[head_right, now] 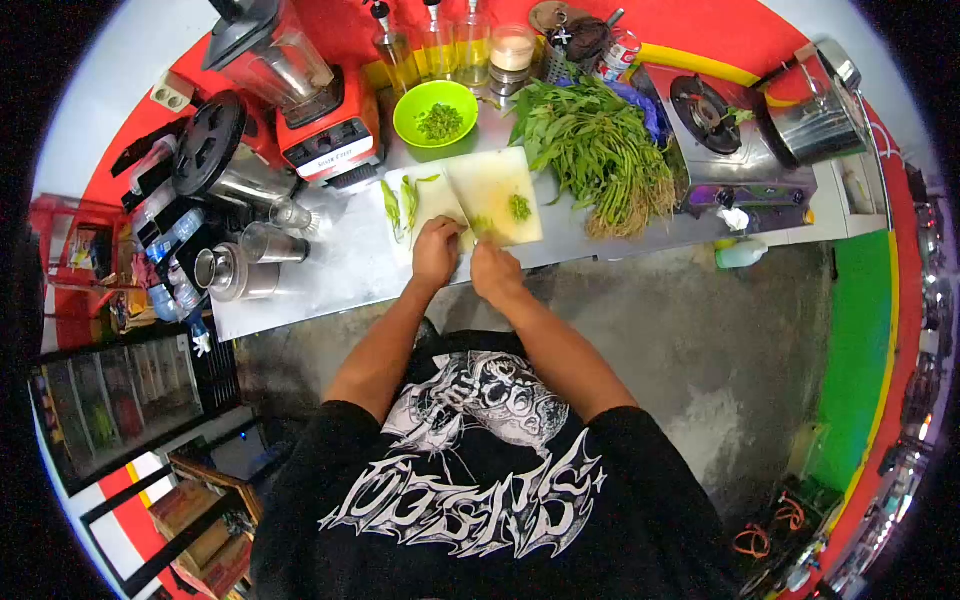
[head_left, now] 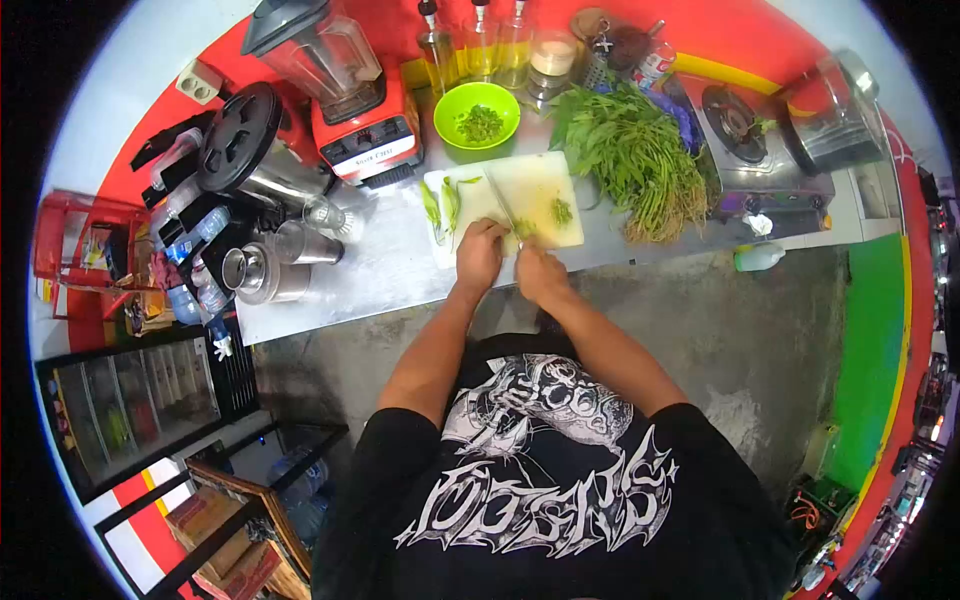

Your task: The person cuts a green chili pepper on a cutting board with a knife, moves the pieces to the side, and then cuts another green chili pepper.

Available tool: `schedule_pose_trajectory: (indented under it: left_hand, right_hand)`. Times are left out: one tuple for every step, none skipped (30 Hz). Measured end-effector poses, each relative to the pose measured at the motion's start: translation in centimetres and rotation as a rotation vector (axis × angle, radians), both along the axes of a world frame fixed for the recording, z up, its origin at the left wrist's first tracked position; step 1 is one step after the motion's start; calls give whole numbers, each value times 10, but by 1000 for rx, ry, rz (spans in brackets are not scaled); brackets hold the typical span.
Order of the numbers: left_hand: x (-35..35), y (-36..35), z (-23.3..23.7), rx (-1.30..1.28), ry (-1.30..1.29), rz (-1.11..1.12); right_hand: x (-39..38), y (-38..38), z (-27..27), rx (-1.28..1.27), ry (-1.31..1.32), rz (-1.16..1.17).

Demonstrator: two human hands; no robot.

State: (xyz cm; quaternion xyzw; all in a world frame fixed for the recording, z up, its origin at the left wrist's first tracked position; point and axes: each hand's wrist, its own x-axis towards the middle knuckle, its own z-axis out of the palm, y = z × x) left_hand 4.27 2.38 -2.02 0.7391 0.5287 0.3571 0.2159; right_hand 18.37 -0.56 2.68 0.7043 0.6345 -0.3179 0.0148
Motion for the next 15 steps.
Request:
schedule_pose_trajectory:
  left_hand:
    - [0,0,-1,0,3,-10]
    - [-1,1,-1,16,0,-5]
    - [-1,1,0,30,-5,2]
    - [0,-1,0,19,-11,15]
    - [1,-1,0,21,-13,15]
    - [1,-1,1,5,-21,32]
    - [1,-2,1,-11,-28,51]
    - [2,-3,1,-47,-17,76]
    - [2,-2,1,-46,-17,81]
    - [2,-1,0,-30,-21,76]
    - [2,-3,-1,-16,-24,68]
    - [3,-4,-1,-16,-23,67]
    - [3,-4,-1,-20,-25,67]
    - [2,-3,0,-24,-27,67]
    - [1,-4,0,-22,-25,67]
  right_hand:
    - [1,2,-2,0,3,-10]
    - [2,3,-4,19,13,19]
    - [2,2,-4,35,21,49]
    - [0,-3,-4,30,31,26]
    - [-1,-9,-4,32,29,26]
    - [-4,-15,-7,30,27,-24]
    - [-5,-19,-10,28,25,-74]
    - [-5,-19,-13,9,33,-65]
    - [-5,-15,-12,10,34,-59]
    - [-5,-9,-11,17,41,-47]
    - [-4,-5,-10,24,49,-38]
    - [-3,-1,-10,24,49,-38]
    - [-1,4,-11,10,58,-1]
    - [-1,6,-11,-3,67,37]
    - [-3,4,-9,-1,69,37]
